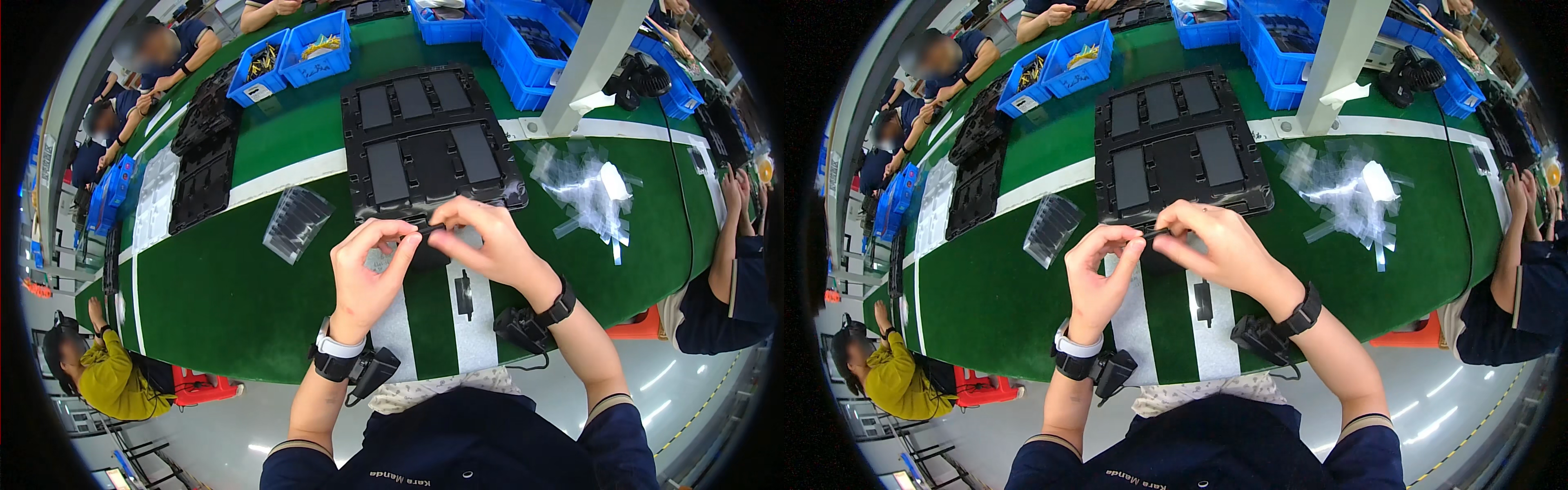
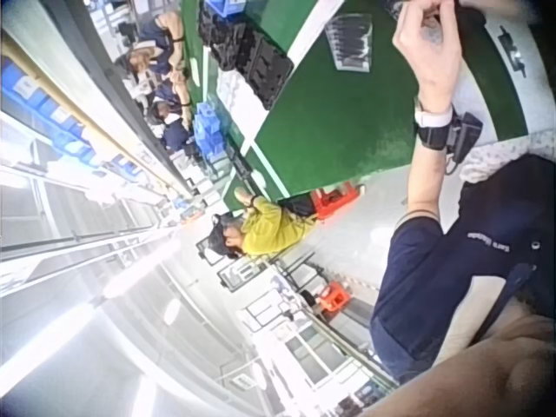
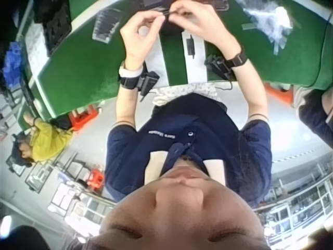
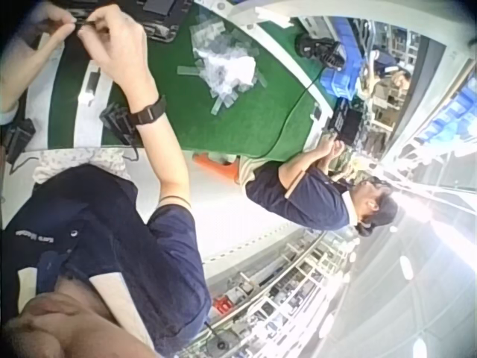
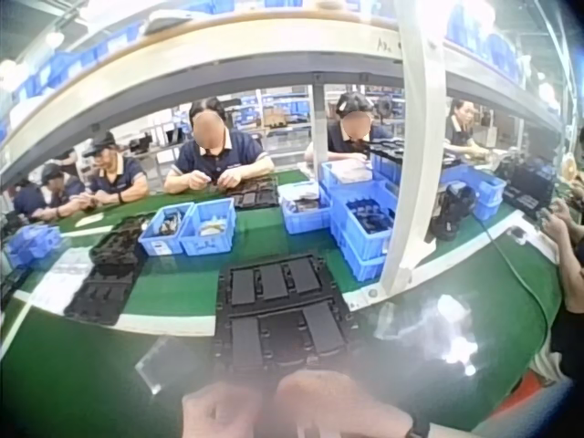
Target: The recorder is assembling small electronic components on a factory production line.
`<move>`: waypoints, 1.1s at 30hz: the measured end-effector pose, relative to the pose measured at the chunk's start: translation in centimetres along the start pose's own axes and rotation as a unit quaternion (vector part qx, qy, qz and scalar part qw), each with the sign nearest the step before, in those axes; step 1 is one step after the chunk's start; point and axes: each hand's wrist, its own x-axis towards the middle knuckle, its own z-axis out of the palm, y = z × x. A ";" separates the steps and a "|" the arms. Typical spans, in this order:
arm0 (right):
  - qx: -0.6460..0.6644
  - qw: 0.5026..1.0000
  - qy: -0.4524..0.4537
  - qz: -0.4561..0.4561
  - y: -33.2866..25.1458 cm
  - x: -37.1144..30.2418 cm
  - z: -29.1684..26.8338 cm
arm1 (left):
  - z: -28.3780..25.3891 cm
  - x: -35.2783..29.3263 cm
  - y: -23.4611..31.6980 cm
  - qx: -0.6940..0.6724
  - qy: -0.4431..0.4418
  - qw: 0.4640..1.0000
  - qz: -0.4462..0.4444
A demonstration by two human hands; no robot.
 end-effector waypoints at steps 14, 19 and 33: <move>0.344 0.934 0.051 0.078 -0.7 -0.1 -1.0 | 0.5 -0.4 0.1 -0.336 -0.158 0.912 -0.174; 0.448 0.888 -0.027 0.099 0.8 -0.3 -1.1 | 0.4 -0.6 0.6 -0.364 -0.200 0.894 -0.171; 0.432 0.897 -0.027 0.093 -2.2 -2.7 -4.8 | 0.8 -0.2 0.2 -0.131 -0.214 0.963 -0.104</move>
